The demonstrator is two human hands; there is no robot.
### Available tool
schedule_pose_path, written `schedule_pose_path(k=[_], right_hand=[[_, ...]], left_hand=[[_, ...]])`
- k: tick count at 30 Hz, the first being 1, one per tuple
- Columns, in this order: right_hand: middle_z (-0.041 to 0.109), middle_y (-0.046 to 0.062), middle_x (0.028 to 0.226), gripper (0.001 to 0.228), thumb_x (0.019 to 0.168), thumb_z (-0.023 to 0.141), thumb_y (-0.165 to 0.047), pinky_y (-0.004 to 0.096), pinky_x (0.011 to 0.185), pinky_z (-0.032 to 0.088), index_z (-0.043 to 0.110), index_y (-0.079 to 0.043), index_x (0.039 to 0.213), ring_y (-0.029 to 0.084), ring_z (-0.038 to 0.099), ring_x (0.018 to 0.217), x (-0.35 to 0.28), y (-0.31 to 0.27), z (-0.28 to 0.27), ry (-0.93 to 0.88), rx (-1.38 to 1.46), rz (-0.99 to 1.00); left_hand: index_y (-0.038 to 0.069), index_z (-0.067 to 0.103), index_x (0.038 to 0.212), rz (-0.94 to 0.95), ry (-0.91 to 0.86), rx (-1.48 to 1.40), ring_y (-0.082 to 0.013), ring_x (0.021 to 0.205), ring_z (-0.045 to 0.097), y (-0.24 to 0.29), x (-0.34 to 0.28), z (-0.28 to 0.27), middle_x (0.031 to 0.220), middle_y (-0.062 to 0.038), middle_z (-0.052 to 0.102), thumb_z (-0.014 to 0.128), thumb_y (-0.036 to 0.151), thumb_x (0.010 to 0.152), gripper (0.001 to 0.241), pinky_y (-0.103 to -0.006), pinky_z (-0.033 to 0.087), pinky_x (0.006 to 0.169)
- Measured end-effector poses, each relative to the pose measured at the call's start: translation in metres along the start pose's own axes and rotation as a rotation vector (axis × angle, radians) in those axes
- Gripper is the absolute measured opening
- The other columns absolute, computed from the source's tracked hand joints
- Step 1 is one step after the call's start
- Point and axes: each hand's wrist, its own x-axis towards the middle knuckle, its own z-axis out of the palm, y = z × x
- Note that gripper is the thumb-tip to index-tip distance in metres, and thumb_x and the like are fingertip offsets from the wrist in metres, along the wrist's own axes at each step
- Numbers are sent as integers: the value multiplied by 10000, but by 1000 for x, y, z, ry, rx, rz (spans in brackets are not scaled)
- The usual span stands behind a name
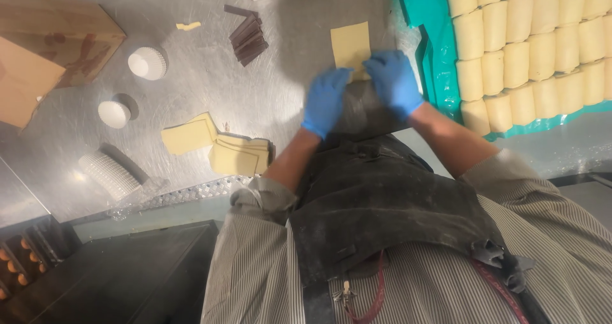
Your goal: Rolling pieces of pastry dough around chocolate sticks to prepare pain au chocolat.
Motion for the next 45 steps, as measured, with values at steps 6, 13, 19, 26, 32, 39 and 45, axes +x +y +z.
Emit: schedule_pose_path(k=[6, 13, 19, 26, 32, 39, 45], right_hand=[[636, 361, 1257, 422, 937, 679, -79, 586, 1106, 473, 624, 185, 1262, 505, 639, 1154, -24, -45, 1, 18, 125, -117], [715, 142, 1144, 337, 930, 729, -260, 493, 956, 529, 718, -38, 1182, 364, 703, 1055, -26, 11, 30, 25, 289, -118], [718, 192, 1126, 194, 1039, 675, -98, 509, 917, 555, 724, 21, 1183, 428, 683, 1046, -40, 4, -24, 134, 339, 127], [725, 120, 1069, 79, 1008, 720, -55, 445, 913, 556, 733, -52, 1086, 360, 705, 1034, -59, 1, -37, 140, 392, 246], [724, 169, 1047, 116, 1007, 704, -59, 482, 859, 564, 742, -22, 1110, 405, 704, 990, -46, -7, -42, 141, 421, 277], [725, 166, 1010, 108, 1025, 688, -58, 478, 836, 561, 744, -17, 1108, 408, 704, 947, -43, -9, -49, 121, 470, 297], [726, 173, 995, 91, 1023, 691, -56, 478, 827, 561, 752, -20, 1081, 414, 707, 955, -52, -3, -47, 110, 476, 316]], left_hand=[[2, 399, 1550, 43, 14, -245, -416, 1486, 394, 17, -24, 10, 1609, -230, 391, 483, 170, 1098, 490, -544, 293, 1285], [177, 580, 1364, -46, -139, -266, -268, 1302, 581, -36, 7, 16, 1331, -41, 623, 564, 185, 973, 392, -459, 458, 1130], [226, 639, 1301, -521, 240, 190, -274, 1259, 553, -170, 2, -9, 1317, -30, 585, 832, 248, 826, 514, -497, 436, 1111], [204, 698, 1227, -340, 202, 189, -245, 1059, 646, -177, -4, -45, 1110, -27, 694, 713, 137, 925, 309, -443, 474, 1010], [189, 700, 1102, -340, 239, 274, -253, 909, 634, -191, -14, -26, 954, -38, 665, 645, 112, 958, 172, -416, 496, 859], [189, 686, 1121, -318, 157, 291, -251, 904, 642, -152, -11, -74, 965, -36, 638, 667, 336, 996, 193, -426, 514, 808], [163, 704, 1154, -273, 136, 379, -257, 884, 701, -182, -34, -30, 924, -52, 692, 690, 198, 986, 173, -384, 567, 786]])
